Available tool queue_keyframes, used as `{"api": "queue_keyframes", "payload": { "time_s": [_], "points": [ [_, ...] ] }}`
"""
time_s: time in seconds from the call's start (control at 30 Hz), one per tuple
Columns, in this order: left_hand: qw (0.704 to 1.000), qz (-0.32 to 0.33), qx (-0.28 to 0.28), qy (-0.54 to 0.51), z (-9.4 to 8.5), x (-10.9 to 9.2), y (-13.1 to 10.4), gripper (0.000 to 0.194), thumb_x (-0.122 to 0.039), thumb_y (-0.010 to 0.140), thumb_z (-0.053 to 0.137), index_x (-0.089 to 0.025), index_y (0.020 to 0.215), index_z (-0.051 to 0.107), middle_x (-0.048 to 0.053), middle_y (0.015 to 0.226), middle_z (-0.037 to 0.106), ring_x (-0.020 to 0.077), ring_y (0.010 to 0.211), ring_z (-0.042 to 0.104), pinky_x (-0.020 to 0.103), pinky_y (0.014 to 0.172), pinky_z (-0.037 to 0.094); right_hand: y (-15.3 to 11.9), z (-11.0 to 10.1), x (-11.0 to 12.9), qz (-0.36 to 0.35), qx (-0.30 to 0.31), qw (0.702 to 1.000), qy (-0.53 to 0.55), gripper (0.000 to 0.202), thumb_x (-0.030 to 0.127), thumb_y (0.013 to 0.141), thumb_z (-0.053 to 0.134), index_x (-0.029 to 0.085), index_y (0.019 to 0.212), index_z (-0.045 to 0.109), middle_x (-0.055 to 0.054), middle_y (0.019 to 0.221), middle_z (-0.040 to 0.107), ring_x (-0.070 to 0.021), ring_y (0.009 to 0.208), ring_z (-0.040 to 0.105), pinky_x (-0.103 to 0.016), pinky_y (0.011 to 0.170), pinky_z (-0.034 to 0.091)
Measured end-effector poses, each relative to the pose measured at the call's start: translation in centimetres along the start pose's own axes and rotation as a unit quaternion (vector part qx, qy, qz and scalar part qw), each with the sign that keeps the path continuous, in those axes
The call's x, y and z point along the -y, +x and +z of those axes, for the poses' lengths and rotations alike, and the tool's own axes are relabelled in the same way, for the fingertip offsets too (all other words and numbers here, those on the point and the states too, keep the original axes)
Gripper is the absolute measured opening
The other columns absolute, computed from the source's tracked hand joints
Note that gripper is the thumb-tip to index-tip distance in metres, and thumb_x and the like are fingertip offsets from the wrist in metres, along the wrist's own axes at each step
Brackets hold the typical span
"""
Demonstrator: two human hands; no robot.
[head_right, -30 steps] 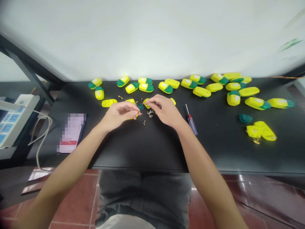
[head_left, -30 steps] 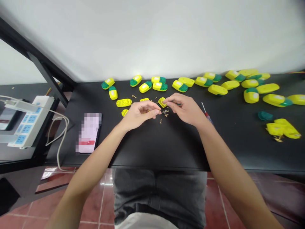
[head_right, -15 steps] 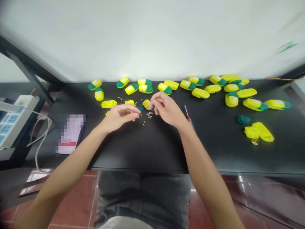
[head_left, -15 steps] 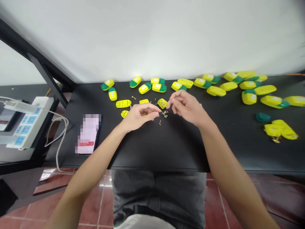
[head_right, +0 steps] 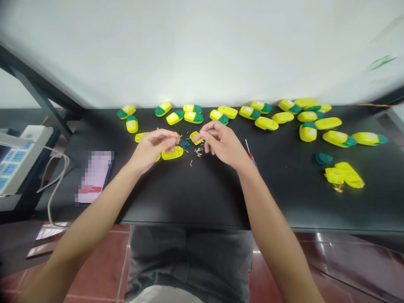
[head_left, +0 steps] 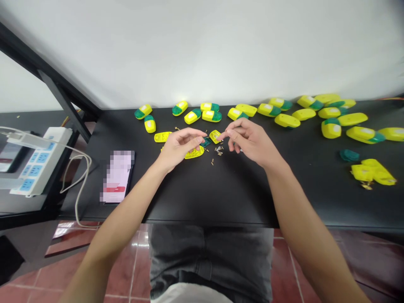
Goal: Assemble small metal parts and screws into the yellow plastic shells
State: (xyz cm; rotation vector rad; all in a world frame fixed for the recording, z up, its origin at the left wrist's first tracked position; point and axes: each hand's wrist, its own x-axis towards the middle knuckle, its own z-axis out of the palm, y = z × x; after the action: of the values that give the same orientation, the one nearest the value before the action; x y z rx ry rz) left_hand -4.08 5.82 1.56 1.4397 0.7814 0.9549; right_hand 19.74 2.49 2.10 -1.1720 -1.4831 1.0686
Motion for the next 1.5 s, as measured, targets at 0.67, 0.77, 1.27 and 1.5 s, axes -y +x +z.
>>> {"api": "queue_keyframes", "payload": {
  "time_s": [0.67,0.77,1.27,1.5],
  "points": [
    [1.000,-0.018,-0.005,0.012,0.2,0.3,-0.1,0.039,-0.051,0.074,0.093,-0.021,0.095,0.082,0.004,0.088,0.077,0.0137,0.079,0.070,0.027,0.074,0.058,-0.5,0.7,1.1,0.044,0.003,0.998,0.049,0.042,0.054,0.070,0.095,0.021,0.080,0.070,0.002,0.063,0.062,-0.0101,0.053,0.055,-0.025,0.048,0.044],
    [1.000,-0.014,0.000,0.009,0.3,0.2,-0.2,0.038,-0.050,0.073,0.093,-0.021,0.094,0.082,0.003,0.086,0.076,0.0129,0.078,0.068,0.026,0.072,0.057,-0.6,0.7,1.2,0.049,0.004,0.998,0.039,0.040,0.052,0.069,0.095,0.021,0.078,0.073,0.001,0.065,0.066,-0.0098,0.052,0.054,-0.025,0.047,0.044],
    [0.999,-0.003,0.021,0.023,0.5,0.2,-0.4,0.032,-0.043,0.076,0.092,-0.018,0.092,0.079,0.002,0.083,0.075,0.0116,0.074,0.066,0.026,0.073,0.055,-0.9,1.1,1.3,0.054,0.013,0.998,0.011,0.029,0.045,0.072,0.093,0.021,0.080,0.078,-0.001,0.070,0.070,-0.0112,0.056,0.055,-0.028,0.054,0.049],
    [0.999,-0.018,0.027,-0.010,0.8,0.0,-0.4,0.037,-0.049,0.076,0.092,-0.019,0.092,0.078,0.005,0.090,0.079,0.0142,0.079,0.072,0.029,0.077,0.060,-0.8,1.1,1.2,0.058,0.038,0.997,0.020,0.036,0.049,0.074,0.092,0.020,0.081,0.072,0.000,0.069,0.068,-0.0110,0.057,0.055,-0.028,0.054,0.049]
  ]
}}
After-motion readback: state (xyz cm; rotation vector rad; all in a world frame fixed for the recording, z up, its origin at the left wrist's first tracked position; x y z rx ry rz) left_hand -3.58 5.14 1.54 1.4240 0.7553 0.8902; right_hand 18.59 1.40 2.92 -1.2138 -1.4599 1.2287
